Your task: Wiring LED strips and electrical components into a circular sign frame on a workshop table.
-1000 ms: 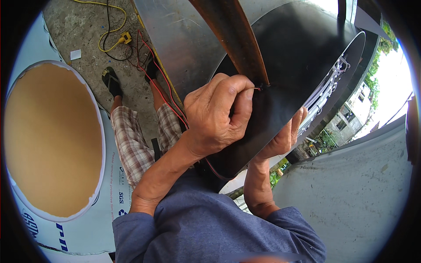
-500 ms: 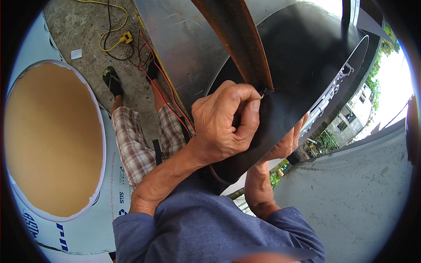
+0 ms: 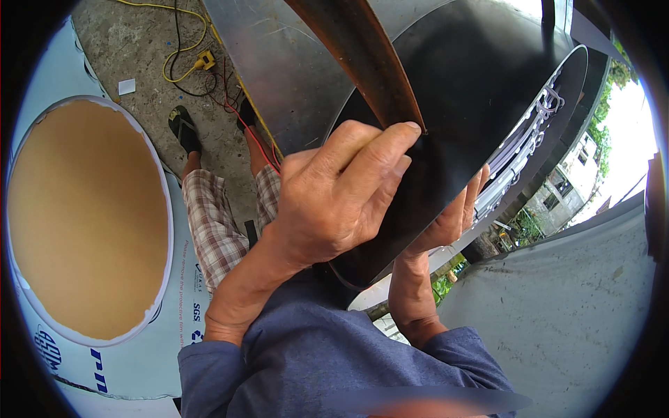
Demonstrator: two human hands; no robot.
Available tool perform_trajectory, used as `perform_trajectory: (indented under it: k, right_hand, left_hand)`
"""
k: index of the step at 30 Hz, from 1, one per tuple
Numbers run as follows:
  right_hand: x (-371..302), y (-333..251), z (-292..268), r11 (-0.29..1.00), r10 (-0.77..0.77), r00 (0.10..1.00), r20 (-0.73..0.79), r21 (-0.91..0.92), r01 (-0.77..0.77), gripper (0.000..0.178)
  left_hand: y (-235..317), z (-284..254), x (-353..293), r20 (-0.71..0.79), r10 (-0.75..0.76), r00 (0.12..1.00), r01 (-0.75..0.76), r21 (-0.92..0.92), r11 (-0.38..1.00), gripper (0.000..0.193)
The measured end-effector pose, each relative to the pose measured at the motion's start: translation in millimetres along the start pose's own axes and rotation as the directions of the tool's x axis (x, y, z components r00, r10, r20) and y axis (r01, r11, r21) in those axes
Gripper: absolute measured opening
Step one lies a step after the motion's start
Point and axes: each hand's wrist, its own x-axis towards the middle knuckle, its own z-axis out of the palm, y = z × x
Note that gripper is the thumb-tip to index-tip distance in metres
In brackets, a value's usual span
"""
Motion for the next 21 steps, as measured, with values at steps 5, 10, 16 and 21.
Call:
perform_trajectory:
  k: [5,10,16,21]
  right_hand:
    - [-1.5,-0.4,-1.3,1.0,0.019,1.0,-0.01,-0.006,-0.019,0.023]
    - [3.5,-1.1,-1.9,1.0,0.025,1.0,-0.017,0.011,-0.025,0.022]
    - [8.0,-0.9,-3.9,0.996,0.047,0.999,-0.011,0.076,-0.046,0.023]
    - [6.7,2.6,-5.5,0.995,0.042,0.999,-0.014,0.091,-0.04,0.025]
  left_hand:
    - [3.3,-15.1,14.9,0.253,0.075,0.965,-0.131,0.212,0.969,0.026]
    - [-0.2,-16.0,22.2,0.332,0.123,0.935,-0.232,0.31,0.922,0.022]
    - [-10.1,-10.9,27.5,0.325,0.226,0.918,-0.324,0.29,0.901,0.021]
    - [-18.2,-6.9,25.6,0.279,0.291,0.915,-0.362,0.253,0.897,0.02]
